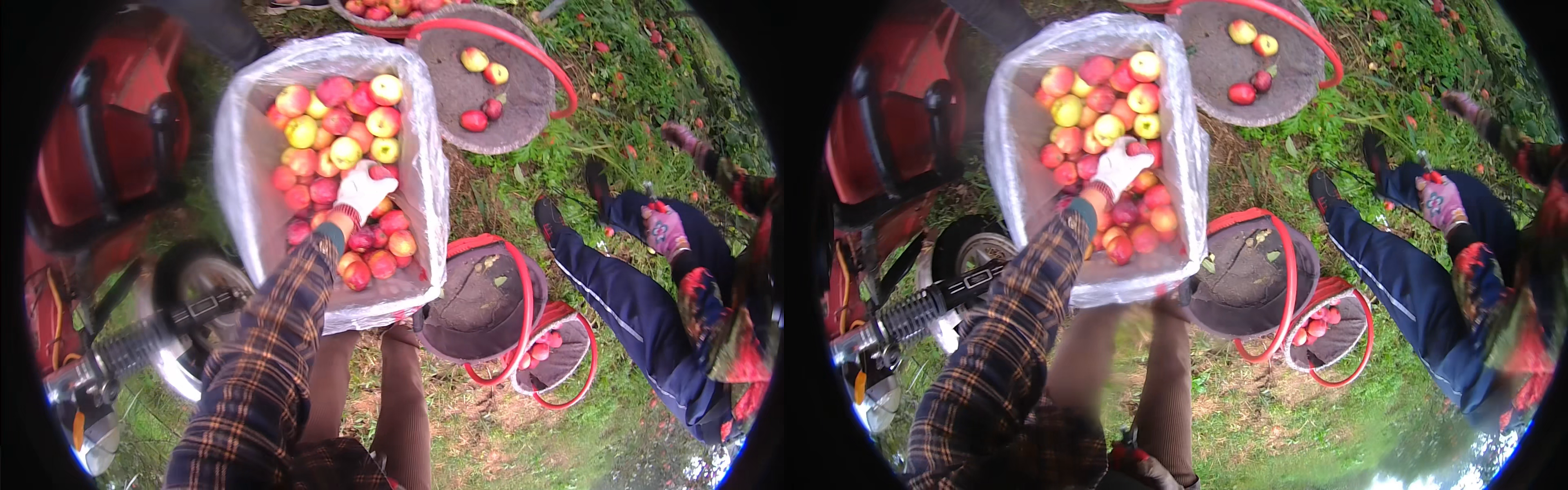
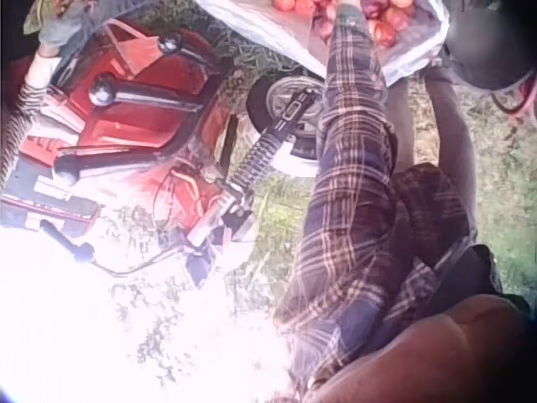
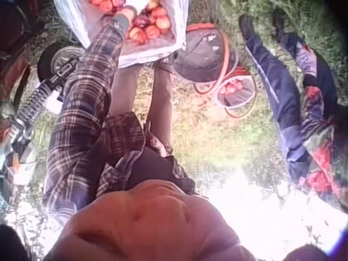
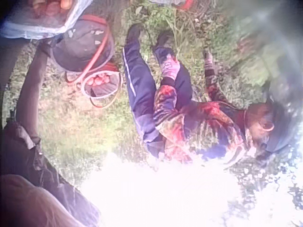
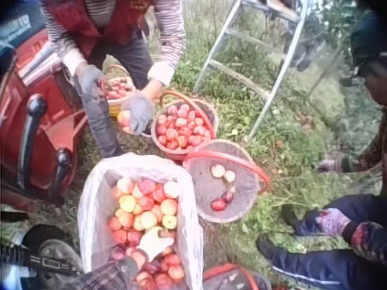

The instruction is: The person transfers red apples from a basket into a plastic-lined container, using pruning shears to trim stems or remove blemishes from individual apples before placing them inside. Other people are visible nearby, also handling apples.

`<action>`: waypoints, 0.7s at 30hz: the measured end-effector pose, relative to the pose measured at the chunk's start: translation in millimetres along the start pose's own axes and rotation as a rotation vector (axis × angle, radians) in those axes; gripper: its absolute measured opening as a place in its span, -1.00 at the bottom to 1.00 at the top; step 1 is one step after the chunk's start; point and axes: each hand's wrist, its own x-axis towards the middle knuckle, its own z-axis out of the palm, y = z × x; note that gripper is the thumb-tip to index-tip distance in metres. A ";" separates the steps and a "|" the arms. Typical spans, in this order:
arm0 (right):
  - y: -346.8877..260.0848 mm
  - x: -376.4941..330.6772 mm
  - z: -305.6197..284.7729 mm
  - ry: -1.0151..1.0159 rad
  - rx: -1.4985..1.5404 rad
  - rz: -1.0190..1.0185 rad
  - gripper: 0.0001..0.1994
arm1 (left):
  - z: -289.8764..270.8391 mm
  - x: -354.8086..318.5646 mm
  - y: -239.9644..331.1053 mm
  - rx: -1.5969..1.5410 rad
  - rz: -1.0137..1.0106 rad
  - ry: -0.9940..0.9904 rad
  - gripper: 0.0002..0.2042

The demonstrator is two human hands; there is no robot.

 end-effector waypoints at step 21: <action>4.7 -240.0 139.6 -0.839 -0.625 0.259 -0.41 | -273.3 -440.6 240.3 -1.530 0.018 -0.525 -0.47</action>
